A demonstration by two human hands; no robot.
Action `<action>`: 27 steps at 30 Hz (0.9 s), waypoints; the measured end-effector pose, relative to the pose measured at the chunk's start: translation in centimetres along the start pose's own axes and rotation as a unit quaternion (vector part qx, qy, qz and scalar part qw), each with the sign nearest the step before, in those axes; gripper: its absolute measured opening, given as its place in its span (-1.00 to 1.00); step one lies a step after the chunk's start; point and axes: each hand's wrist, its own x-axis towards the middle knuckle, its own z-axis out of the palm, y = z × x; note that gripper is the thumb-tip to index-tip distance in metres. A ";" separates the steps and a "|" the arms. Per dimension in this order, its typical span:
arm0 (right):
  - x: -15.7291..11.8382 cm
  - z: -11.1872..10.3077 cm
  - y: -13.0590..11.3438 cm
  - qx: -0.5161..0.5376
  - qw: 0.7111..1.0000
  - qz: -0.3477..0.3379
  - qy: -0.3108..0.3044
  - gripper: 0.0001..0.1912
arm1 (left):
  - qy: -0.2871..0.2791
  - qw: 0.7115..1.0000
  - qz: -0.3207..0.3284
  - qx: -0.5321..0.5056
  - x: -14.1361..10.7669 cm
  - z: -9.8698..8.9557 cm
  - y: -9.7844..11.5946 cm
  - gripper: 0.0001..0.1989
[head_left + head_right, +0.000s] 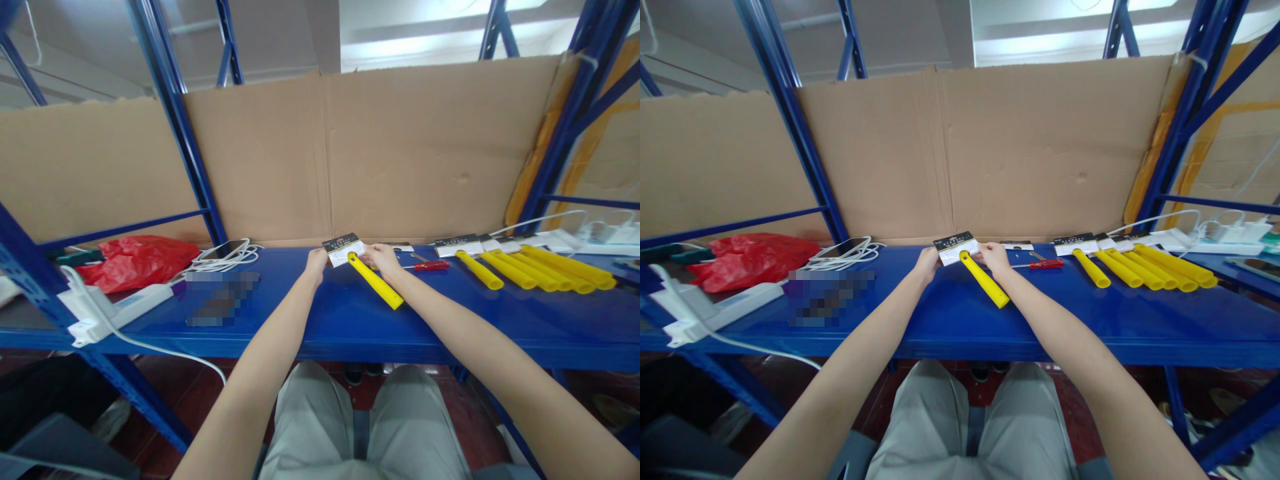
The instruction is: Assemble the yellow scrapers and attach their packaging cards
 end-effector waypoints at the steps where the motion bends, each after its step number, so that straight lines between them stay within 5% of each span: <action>1: 0.1 0.0 0.0 0.000 1.000 -0.001 0.002 -0.76 | 0.003 1.000 -0.010 -0.022 0.0 0.0 0.1 -0.87; 9: 1.4 -0.8 1.0 -0.062 0.996 -0.055 -0.013 -0.81 | -0.023 0.995 -0.040 -0.090 0.0 0.0 0.4 -0.58; 14: 0.8 -0.7 0.8 -0.064 0.998 -0.018 -0.014 -0.79 | -0.048 0.999 0.012 0.021 -0.3 0.0 0.0 -0.90; 20: 0.7 -1.2 0.8 -0.148 0.985 -0.034 -0.075 -0.81 | -0.034 0.998 0.005 0.055 -0.1 -0.2 -0.4 -0.78; 22: 0.9 -1.7 0.8 -0.244 0.960 -0.104 -0.092 -0.81 | -0.029 0.997 0.005 0.066 -0.1 -0.2 -0.5 -0.77; 25: 1.0 -2.1 0.4 -0.392 0.885 -0.244 -0.069 -0.84 | -0.011 0.996 0.008 0.091 0.0 -0.2 -0.6 -0.73; 27: 0.6 -2.1 -0.1 -0.452 0.848 -0.267 -0.080 -0.88 | 0.007 0.995 0.011 0.097 0.0 -0.2 -0.6 -0.71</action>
